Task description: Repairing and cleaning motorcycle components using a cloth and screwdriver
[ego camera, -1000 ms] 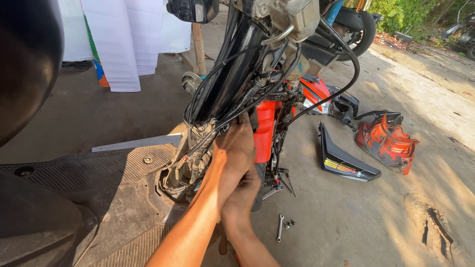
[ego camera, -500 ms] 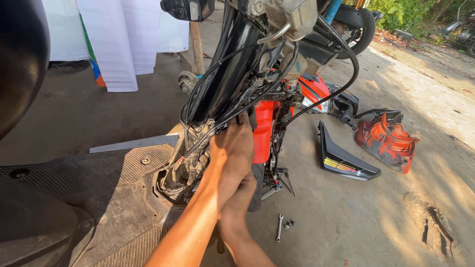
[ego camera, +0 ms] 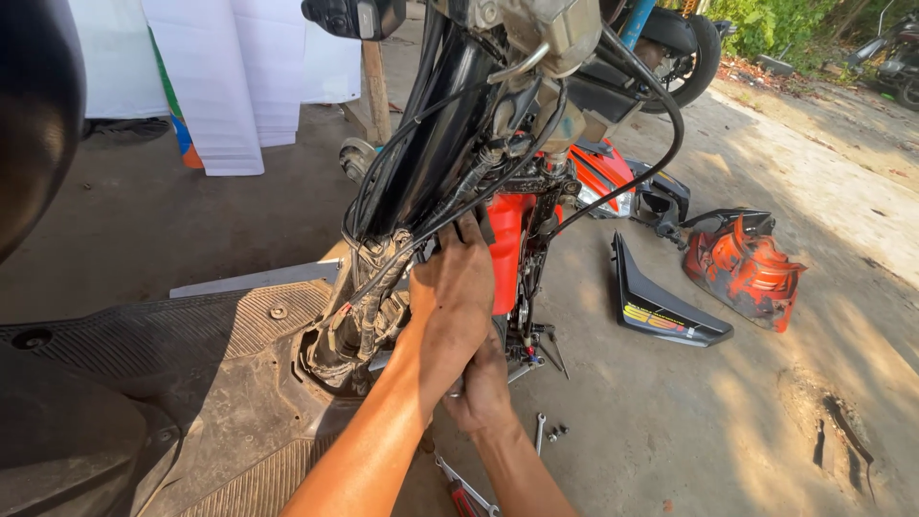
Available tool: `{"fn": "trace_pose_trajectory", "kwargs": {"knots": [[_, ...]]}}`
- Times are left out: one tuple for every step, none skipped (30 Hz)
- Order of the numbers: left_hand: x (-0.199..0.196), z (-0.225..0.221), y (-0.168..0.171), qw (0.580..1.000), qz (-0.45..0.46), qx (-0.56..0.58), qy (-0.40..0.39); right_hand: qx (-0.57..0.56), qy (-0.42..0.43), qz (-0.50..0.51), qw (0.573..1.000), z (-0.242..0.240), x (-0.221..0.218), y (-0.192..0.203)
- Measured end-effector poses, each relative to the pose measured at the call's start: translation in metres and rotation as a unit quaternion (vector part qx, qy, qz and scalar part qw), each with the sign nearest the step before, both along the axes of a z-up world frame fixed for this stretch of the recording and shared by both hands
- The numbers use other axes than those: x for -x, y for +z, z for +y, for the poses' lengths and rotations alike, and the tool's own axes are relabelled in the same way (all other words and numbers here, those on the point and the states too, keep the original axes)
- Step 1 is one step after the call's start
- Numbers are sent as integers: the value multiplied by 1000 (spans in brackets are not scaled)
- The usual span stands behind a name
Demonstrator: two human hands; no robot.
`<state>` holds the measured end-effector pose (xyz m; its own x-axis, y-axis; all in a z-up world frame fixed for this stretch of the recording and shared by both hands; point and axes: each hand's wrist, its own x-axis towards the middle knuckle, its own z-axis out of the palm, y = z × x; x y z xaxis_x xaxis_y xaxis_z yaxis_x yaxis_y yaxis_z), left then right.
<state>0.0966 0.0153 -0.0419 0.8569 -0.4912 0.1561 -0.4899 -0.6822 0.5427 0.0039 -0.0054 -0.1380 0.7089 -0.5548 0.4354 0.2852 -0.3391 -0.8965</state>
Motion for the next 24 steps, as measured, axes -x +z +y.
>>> {"fn": "trace_pose_trajectory", "kwargs": {"knots": [[1, 4, 3, 1000, -1, 0, 2, 1, 5, 1, 1000, 1, 0, -1], [2, 7, 5, 1000, -2, 6, -1, 1, 10, 1, 1000, 1, -1, -1], [4, 9, 6, 1000, -3, 12, -6, 1, 13, 3, 1000, 0, -1, 0], [11, 20, 18, 1000, -3, 11, -6, 2, 15, 4, 1000, 2, 1, 5], [19, 29, 30, 1000, 3, 5, -9, 2, 17, 6, 1000, 2, 4, 11], [27, 39, 42, 1000, 9, -1, -11, 2, 18, 7, 1000, 3, 7, 20], [24, 38, 38, 1000, 8, -1, -12, 3, 20, 8, 1000, 2, 8, 23], [21, 37, 35, 1000, -1, 1, -18, 4, 23, 9, 1000, 1, 9, 26], [16, 39, 31, 1000, -12, 2, -23, 4, 28, 9, 1000, 3, 8, 29], [18, 39, 32, 1000, -13, 0, -20, 3, 34, 9, 999, 4, 7, 31], [19, 38, 33, 1000, -8, 1, -22, 3, 38, 8, 999, 5, 6, 33], [21, 36, 33, 1000, -4, 3, -24, 4, 43, 8, 999, 5, 5, 35], [23, 36, 35, 1000, -3, 2, -25, 4, 45, 10, 999, 4, 6, 35], [25, 36, 37, 1000, -6, 2, -21, 4, 47, 13, 999, 2, 7, 35], [27, 36, 39, 1000, -9, 3, -18, 5, 48, 16, 999, 1, 9, 36], [30, 37, 38, 1000, -8, 4, -20, 7, 49, 18, 999, -1, 11, 36], [30, 39, 39, 1000, -12, 6, -22, 8, 52, 18, 998, -2, 9, 38], [29, 41, 39, 1000, -16, 8, -24, 9, 55, 17, 998, -3, 8, 40], [32, 43, 44, 1000, -16, 7, -24, 8, 59, 18, 998, -2, 7, 40], [35, 46, 48, 1000, -2, 18, -21, 8, 63, 20, 998, -1, 6, 40], [38, 48, 53, 999, 11, 30, -19, 8, 67, 21, 998, -1, 5, 41], [49, 56, 61, 999, 11, 29, -18, 8, 71, 22, 997, -9, 6, 37], [60, 64, 69, 963, 174, 203, 7, 10, 73, 25, 997, -10, 6, 38], [72, 71, 76, 871, 326, 366, 31, 11, 76, 28, 997, -3, 4, 42]]}}
